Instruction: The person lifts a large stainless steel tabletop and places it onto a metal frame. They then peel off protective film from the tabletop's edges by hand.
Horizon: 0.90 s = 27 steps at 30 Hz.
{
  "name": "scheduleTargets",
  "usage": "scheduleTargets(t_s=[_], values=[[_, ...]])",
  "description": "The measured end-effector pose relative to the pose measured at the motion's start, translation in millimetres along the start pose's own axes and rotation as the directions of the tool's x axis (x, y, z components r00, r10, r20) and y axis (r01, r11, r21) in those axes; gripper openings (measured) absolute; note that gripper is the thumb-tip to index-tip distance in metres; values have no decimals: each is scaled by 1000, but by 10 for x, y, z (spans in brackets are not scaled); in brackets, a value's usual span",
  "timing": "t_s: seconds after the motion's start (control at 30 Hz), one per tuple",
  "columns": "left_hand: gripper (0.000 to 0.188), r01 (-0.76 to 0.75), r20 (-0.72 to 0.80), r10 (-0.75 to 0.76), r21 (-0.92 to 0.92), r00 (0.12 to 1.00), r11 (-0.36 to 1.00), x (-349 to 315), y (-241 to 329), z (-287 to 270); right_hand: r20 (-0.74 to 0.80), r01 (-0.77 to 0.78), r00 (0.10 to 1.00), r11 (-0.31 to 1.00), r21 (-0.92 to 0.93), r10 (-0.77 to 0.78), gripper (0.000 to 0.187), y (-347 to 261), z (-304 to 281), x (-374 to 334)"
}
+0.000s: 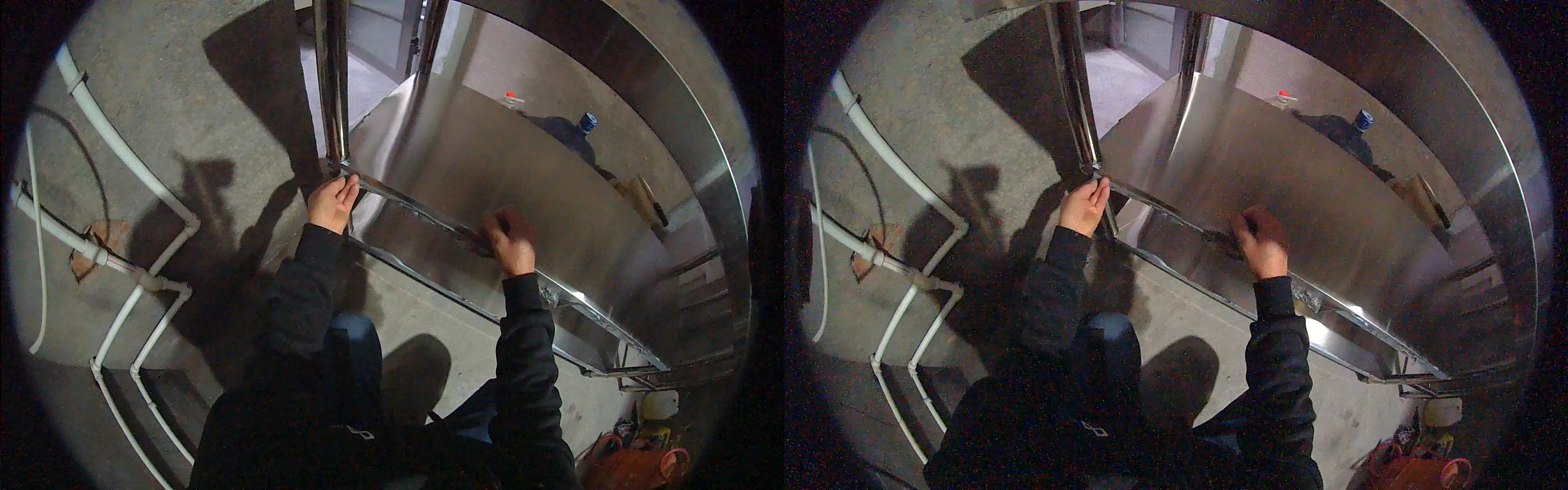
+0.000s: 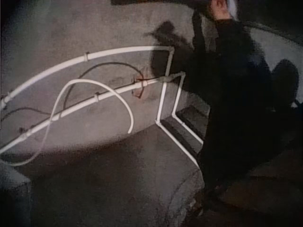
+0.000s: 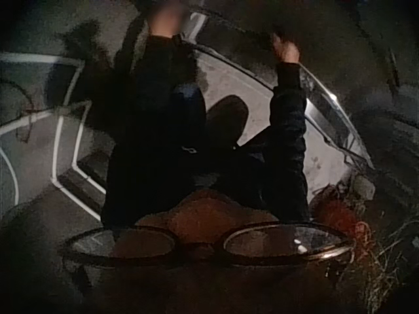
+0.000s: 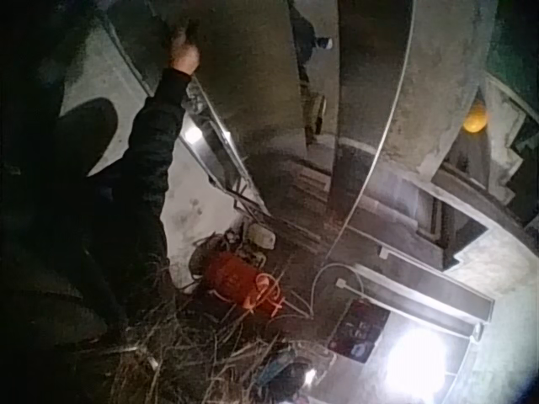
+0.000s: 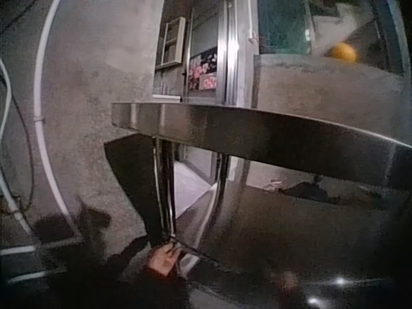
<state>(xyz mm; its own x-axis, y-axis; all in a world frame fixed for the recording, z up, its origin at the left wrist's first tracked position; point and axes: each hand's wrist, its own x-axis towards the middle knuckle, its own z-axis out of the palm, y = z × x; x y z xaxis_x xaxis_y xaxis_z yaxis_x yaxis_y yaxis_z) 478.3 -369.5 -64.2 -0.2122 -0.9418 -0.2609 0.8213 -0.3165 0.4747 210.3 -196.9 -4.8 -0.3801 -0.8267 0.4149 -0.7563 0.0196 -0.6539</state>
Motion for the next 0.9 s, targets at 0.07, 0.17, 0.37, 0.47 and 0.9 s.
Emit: scheduleTargets(t_s=[0.07,0.17,0.37,0.47,0.9], values=[[9,-22,-18,22,14,1000,1000,-53,-30,68,-7,2,1000,1000,-10,-2,20,34,-7,5],[8,-71,-19,73,81,997,994,-86,-76,133,1,-11,1000,1000,-20,11,20,46,-3,8],[10,-105,-15,108,161,994,981,-23,-103,52,-1,-22,1000,999,42,22,20,45,26,-10],[11,-111,-21,114,120,993,987,-31,-153,36,15,-18,1000,1000,19,18,19,21,2,-6],[9,-64,-97,55,-95,994,993,-30,-340,-170,30,-34,999,997,70,32,19,38,32,16]])
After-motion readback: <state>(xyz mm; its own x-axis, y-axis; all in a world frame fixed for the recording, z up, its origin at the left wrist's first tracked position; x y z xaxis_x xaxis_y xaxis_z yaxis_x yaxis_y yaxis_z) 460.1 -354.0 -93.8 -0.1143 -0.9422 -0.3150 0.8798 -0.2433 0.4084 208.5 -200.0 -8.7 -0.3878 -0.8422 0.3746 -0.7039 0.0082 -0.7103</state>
